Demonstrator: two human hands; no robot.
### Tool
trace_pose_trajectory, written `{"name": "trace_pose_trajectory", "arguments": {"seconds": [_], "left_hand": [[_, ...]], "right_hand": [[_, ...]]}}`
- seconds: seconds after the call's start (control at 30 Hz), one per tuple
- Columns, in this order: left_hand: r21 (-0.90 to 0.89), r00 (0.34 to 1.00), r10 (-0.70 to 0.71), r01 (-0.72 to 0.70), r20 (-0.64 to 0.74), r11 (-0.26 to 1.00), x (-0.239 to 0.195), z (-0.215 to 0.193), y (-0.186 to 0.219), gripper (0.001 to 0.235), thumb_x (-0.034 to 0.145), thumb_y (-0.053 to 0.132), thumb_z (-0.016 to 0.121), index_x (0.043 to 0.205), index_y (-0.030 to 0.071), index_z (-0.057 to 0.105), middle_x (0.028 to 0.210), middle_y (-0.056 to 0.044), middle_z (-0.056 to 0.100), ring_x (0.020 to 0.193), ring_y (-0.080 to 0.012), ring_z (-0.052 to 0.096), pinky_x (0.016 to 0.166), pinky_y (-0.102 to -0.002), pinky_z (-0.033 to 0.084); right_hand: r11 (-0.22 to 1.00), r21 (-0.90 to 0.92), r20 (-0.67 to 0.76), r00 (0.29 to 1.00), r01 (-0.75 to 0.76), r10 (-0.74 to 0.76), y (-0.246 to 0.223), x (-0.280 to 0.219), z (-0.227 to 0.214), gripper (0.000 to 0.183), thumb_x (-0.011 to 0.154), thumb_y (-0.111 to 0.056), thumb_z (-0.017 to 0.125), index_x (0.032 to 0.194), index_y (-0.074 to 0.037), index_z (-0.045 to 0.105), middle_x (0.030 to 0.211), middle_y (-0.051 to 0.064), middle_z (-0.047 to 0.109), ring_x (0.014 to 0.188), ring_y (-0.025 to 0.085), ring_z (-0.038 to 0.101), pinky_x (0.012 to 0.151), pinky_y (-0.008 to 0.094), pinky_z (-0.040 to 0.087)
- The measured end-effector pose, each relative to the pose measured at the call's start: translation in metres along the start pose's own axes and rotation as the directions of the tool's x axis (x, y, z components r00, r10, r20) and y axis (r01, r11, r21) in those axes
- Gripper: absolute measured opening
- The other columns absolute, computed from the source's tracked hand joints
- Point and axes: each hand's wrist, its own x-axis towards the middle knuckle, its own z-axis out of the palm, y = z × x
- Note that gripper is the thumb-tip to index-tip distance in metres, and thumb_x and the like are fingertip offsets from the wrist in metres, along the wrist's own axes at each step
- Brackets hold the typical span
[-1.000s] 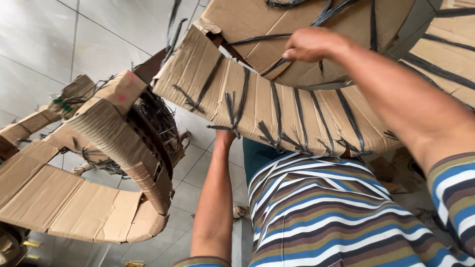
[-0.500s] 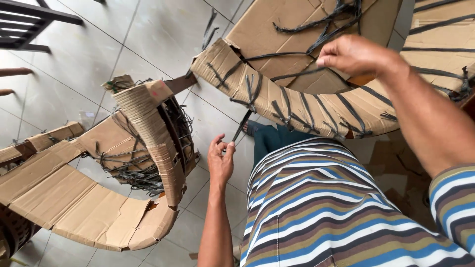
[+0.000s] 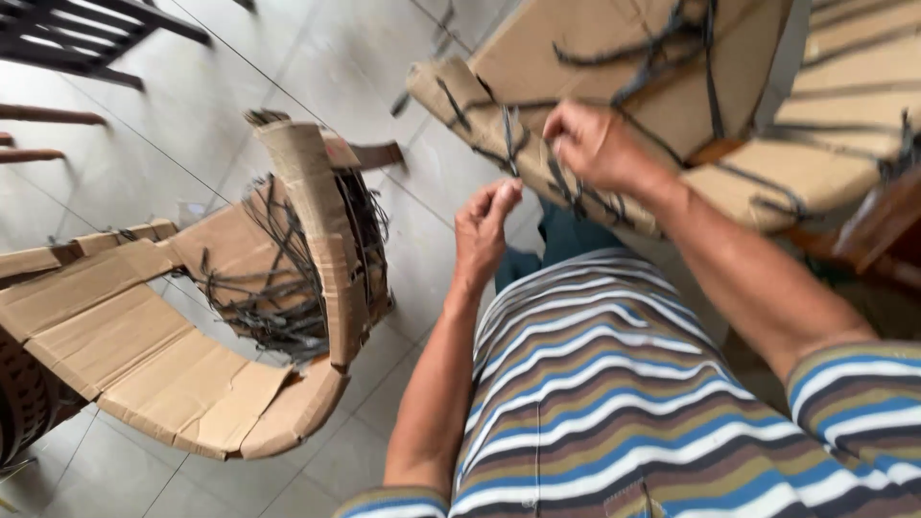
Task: Tightening and securing plastic strips onto a chair frame using a small metal tool to ensure proper tension.
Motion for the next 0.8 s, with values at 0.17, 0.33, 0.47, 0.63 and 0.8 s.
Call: {"name": "trace_pose_trajectory", "arguments": {"seconds": [0.17,0.33,0.47,0.63,0.8], "left_hand": [[-0.045,0.998,0.005,-0.008,-0.062,0.999,0.013,0.015,-0.009,0.029,0.099,0.015,0.073,0.127,0.008,0.073,0.108,-0.009,0.076,0.101,-0.0131,0.069,0.098,-0.036,0.055],[0.158,0.995,0.079,-0.069,-0.060,0.985,0.023,0.022,-0.047,0.019,0.095,0.016,0.078,0.114,0.015,0.079,0.095,-0.005,0.075,0.092,-0.0064,0.069,0.084,-0.030,0.058],[0.292,0.979,0.164,-0.122,-0.124,0.949,0.028,0.031,-0.053,0.010,0.098,0.019,0.073,0.105,0.016,0.080,0.081,-0.003,0.068,0.078,-0.0080,0.065,0.076,-0.030,0.055],[0.271,0.975,0.167,-0.122,-0.147,0.955,0.018,0.041,-0.003,0.012,0.101,0.029,0.072,0.102,0.021,0.081,0.083,0.001,0.072,0.080,-0.0040,0.065,0.077,-0.025,0.053],[0.209,0.971,0.159,-0.120,-0.178,0.970,0.021,0.044,-0.006,0.015,0.102,0.027,0.071,0.105,0.015,0.080,0.083,-0.007,0.073,0.083,-0.0099,0.068,0.079,-0.031,0.056]], "right_hand": [[0.996,-0.084,0.135,0.991,0.002,0.010,-0.038,-0.011,0.015,0.021,0.095,-0.016,0.061,0.116,-0.018,0.064,0.100,0.014,0.077,0.099,0.036,0.073,0.086,0.050,0.056],[0.996,-0.063,0.197,0.979,0.061,-0.047,-0.053,-0.015,0.007,0.013,0.096,-0.014,0.060,0.108,-0.013,0.059,0.088,0.022,0.074,0.088,0.045,0.072,0.078,0.057,0.054],[0.995,0.008,0.234,0.967,0.104,-0.103,-0.051,-0.005,-0.006,0.016,0.097,-0.013,0.060,0.113,-0.012,0.060,0.087,0.022,0.073,0.087,0.044,0.072,0.077,0.055,0.056],[0.990,0.116,0.236,0.965,0.085,-0.111,-0.057,0.009,-0.032,0.026,0.107,-0.007,0.045,0.129,-0.008,0.060,0.107,0.018,0.070,0.103,0.038,0.070,0.090,0.049,0.055],[0.977,0.041,0.312,0.926,0.208,-0.211,-0.025,0.016,-0.008,0.025,0.105,-0.002,0.047,0.122,-0.005,0.064,0.101,0.021,0.071,0.098,0.041,0.070,0.087,0.052,0.056]]}}
